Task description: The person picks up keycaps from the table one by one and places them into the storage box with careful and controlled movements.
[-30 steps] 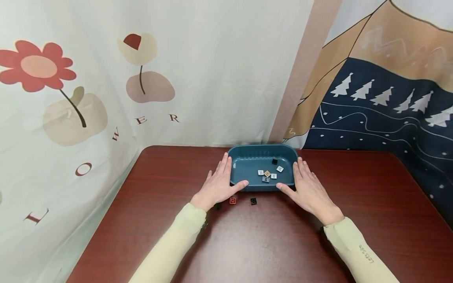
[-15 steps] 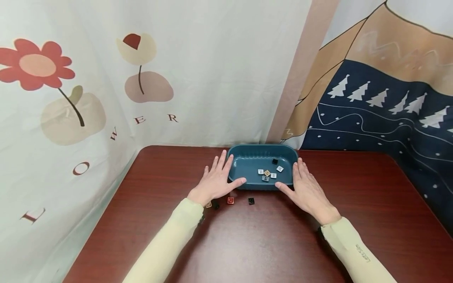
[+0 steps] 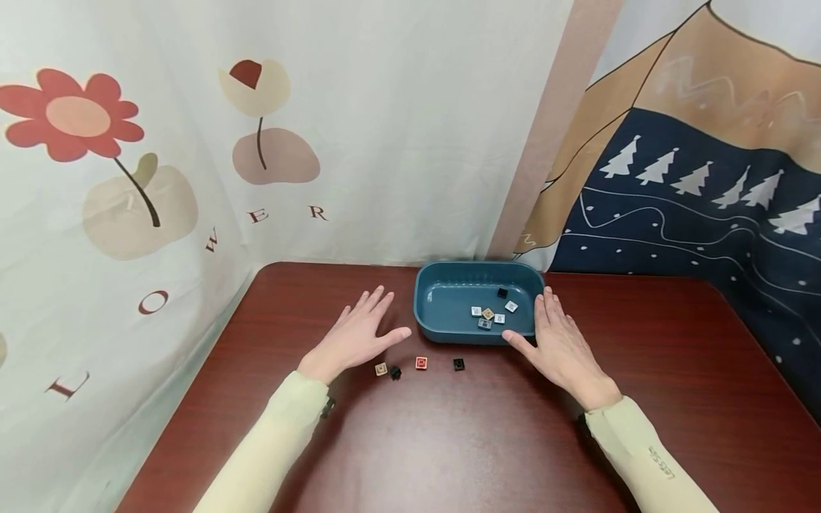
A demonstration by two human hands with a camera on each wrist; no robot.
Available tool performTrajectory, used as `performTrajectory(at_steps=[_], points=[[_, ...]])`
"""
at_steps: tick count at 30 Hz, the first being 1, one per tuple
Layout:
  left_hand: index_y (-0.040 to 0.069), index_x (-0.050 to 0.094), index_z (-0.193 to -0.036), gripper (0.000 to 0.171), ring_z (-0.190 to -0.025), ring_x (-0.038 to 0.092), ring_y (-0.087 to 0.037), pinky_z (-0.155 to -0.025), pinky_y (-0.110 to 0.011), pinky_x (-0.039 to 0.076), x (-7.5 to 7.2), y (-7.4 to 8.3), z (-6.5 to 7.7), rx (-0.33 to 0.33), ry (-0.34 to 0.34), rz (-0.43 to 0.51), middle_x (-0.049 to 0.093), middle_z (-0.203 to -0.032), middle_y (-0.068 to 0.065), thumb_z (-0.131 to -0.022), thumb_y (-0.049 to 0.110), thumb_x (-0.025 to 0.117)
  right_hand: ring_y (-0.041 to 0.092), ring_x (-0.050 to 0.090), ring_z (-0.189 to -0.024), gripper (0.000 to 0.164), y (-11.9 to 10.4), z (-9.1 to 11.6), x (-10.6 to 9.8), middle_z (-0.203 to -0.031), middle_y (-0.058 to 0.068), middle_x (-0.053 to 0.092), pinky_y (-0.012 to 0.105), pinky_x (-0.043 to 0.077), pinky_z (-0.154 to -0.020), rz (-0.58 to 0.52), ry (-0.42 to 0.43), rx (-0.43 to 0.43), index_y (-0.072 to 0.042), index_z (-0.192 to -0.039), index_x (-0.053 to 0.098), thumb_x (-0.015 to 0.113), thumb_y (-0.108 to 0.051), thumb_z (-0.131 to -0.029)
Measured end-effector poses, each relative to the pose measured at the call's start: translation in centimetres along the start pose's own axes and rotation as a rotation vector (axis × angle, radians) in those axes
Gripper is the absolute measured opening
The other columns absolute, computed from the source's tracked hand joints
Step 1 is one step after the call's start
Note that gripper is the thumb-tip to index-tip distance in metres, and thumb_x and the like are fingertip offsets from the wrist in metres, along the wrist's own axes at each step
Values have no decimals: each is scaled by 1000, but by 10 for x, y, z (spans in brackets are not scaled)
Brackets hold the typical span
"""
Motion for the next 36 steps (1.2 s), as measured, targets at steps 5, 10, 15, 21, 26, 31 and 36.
performTrajectory(at_steps=[5, 10, 15, 21, 26, 31, 36], points=[[11, 22, -167, 100, -157, 20, -33, -122, -61, 19, 0, -7, 13, 42, 10, 13, 24, -171, -5, -95, 77, 48, 48, 8, -155, 113, 1, 1, -1, -169, 30, 2, 68, 18, -118, 6, -1, 7, 14, -159, 14, 45, -76, -97], [13, 27, -166, 95, -155, 24, -37, -120, -62, 24, 2, -9, 23, 90, -10, -6, 28, -169, -9, -96, 70, 57, 48, 9, -155, 113, 1, 2, -2, -169, 31, 3, 68, 18, -118, 10, -1, 10, 15, -159, 15, 44, -76, -97], [16, 41, -161, 84, -154, 26, -42, -116, -66, 27, 8, -8, 33, 140, -70, -17, 32, -167, -14, -94, 58, 69, 49, 11, -155, 113, 0, 2, -3, -168, 32, 5, 69, 17, -117, 10, 8, 6, 15, -158, 16, 46, -75, -97], [15, 55, -152, 72, -147, 41, -37, -113, -60, 37, 15, 0, 42, 253, -117, -70, 45, -160, -12, -92, 49, 76, 49, 12, -154, 114, 1, 1, -2, -168, 32, 6, 70, 16, -117, 13, 7, 8, 15, -159, 16, 46, -76, -97], [9, 65, -141, 57, -131, 58, -29, -107, -46, 47, 18, 9, 47, 374, -122, -141, 61, -142, -11, -92, 35, 80, 49, 11, -155, 115, 0, 0, -2, -168, 31, 6, 70, 15, -118, 5, 8, 7, 14, -159, 15, 45, -77, -96], [7, 73, -130, 44, -112, 62, -24, -99, -39, 51, 19, 14, 49, 442, -79, -147, 66, -124, -5, -90, 23, 83, 49, 12, -154, 114, -1, 0, -2, -168, 32, 6, 70, 17, -117, 1, 12, 2, 15, -159, 16, 46, -76, -96], [9, 78, -117, 30, -97, 63, -17, -87, -30, 54, 20, 18, 49, 496, -44, -125, 65, -110, -1, -88, 15, 85, 49, 12, -154, 115, -1, -1, -1, -168, 31, 6, 70, 18, -117, -4, 6, 7, 15, -159, 16, 47, -76, -96]])
Point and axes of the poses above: each hand's wrist, its own z-axis away from the middle knuckle, its own x-axis out of the palm, y = z × x, the point moved 7 cm from there along -z, towards the middle knuckle
